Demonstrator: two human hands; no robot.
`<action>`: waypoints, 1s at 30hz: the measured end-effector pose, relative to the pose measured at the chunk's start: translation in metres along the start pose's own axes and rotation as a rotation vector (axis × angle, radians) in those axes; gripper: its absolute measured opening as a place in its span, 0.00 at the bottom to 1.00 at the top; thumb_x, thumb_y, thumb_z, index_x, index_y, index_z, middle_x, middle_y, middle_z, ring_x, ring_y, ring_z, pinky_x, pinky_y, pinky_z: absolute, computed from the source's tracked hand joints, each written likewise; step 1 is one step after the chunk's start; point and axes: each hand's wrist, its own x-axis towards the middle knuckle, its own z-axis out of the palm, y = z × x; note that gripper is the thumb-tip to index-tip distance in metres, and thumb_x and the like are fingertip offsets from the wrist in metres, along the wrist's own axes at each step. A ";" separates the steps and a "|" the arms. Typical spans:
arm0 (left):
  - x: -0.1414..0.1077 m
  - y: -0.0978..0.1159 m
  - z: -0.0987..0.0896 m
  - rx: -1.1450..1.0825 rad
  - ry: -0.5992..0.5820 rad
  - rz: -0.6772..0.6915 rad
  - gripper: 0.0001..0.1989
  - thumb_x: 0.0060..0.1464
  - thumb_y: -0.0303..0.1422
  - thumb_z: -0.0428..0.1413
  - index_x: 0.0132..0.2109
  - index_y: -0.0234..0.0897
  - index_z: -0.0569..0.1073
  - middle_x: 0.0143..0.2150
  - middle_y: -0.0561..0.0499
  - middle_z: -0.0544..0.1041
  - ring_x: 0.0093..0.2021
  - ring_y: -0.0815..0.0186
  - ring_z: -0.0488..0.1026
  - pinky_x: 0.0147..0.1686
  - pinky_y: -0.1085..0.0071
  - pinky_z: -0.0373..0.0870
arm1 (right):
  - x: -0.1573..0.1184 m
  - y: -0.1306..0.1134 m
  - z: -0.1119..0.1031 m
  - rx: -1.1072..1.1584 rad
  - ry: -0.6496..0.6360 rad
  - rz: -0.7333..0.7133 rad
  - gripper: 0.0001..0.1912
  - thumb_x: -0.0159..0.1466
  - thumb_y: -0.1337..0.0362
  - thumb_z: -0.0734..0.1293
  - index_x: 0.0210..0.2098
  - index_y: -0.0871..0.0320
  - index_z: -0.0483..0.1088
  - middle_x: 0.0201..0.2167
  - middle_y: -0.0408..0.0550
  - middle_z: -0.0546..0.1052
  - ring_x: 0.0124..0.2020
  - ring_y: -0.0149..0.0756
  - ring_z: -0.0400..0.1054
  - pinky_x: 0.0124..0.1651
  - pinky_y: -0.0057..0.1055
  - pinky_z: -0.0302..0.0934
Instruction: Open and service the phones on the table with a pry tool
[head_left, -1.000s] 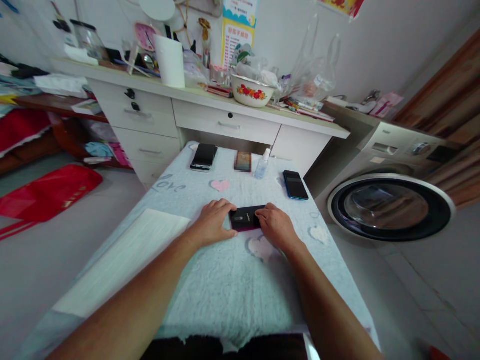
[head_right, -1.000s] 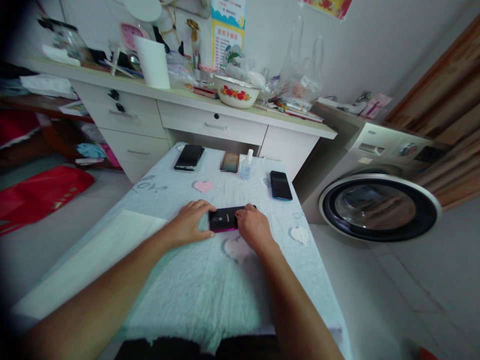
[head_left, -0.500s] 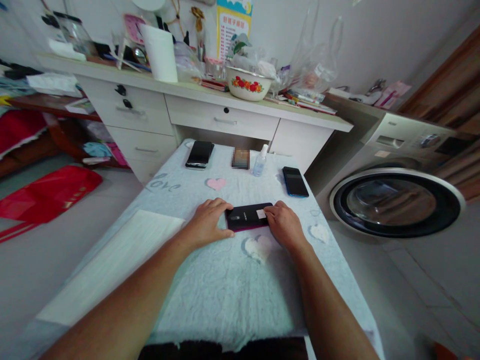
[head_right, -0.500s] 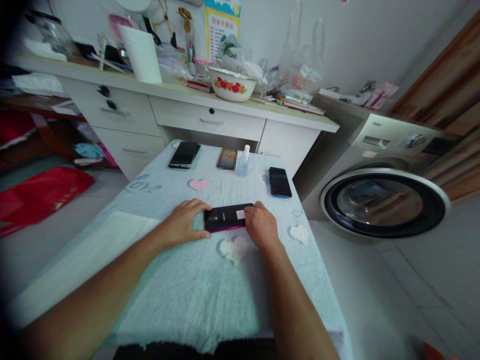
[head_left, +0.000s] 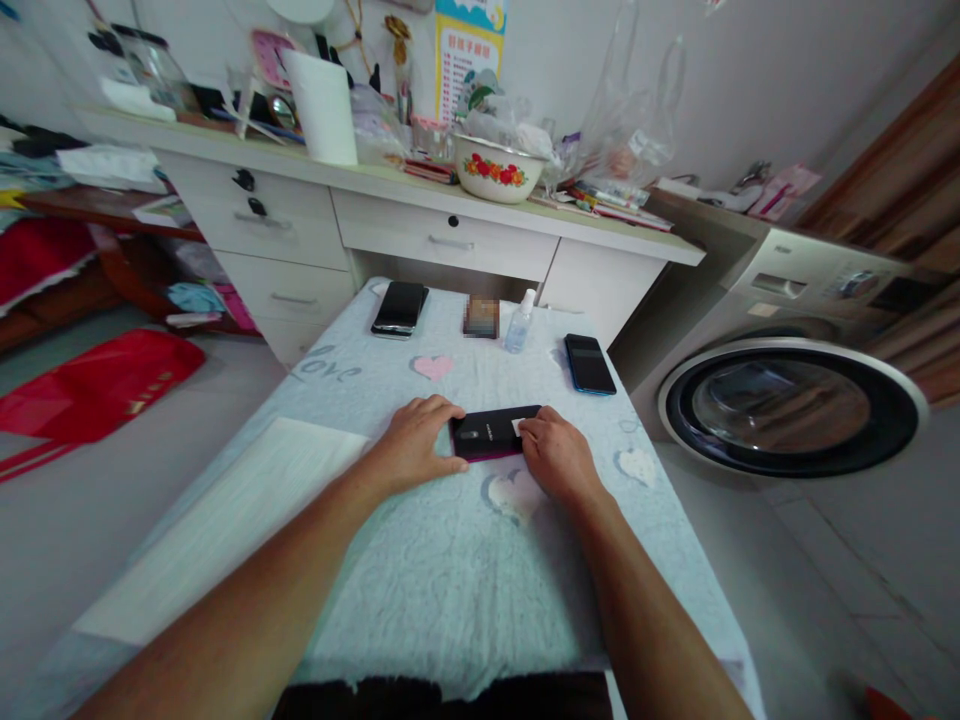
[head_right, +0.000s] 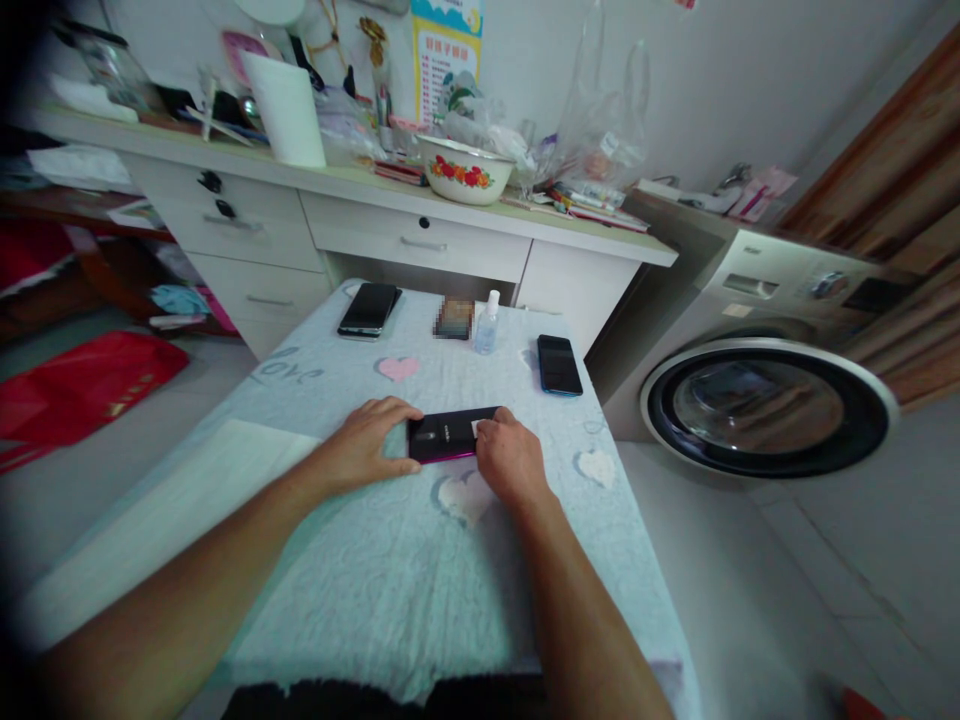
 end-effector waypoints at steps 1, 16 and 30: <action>0.000 0.000 0.000 -0.001 0.001 0.002 0.27 0.42 0.41 0.63 0.50 0.39 0.69 0.50 0.46 0.71 0.51 0.53 0.66 0.51 0.58 0.62 | 0.000 -0.001 0.000 0.003 -0.004 -0.010 0.16 0.69 0.65 0.55 0.38 0.55 0.75 0.38 0.48 0.70 0.37 0.33 0.67 0.40 0.28 0.56; 0.000 0.001 0.000 0.011 0.018 0.010 0.26 0.42 0.41 0.63 0.49 0.40 0.70 0.49 0.47 0.72 0.49 0.54 0.67 0.50 0.59 0.63 | -0.006 -0.023 0.004 0.051 -0.008 -0.243 0.14 0.68 0.64 0.56 0.36 0.56 0.73 0.37 0.47 0.70 0.34 0.31 0.65 0.36 0.26 0.55; 0.001 -0.004 0.004 -0.001 0.033 0.015 0.27 0.41 0.42 0.64 0.49 0.41 0.70 0.50 0.48 0.72 0.50 0.55 0.67 0.50 0.59 0.63 | -0.010 -0.030 0.004 0.075 -0.047 -0.370 0.12 0.67 0.65 0.58 0.34 0.56 0.73 0.35 0.45 0.69 0.31 0.29 0.63 0.33 0.26 0.51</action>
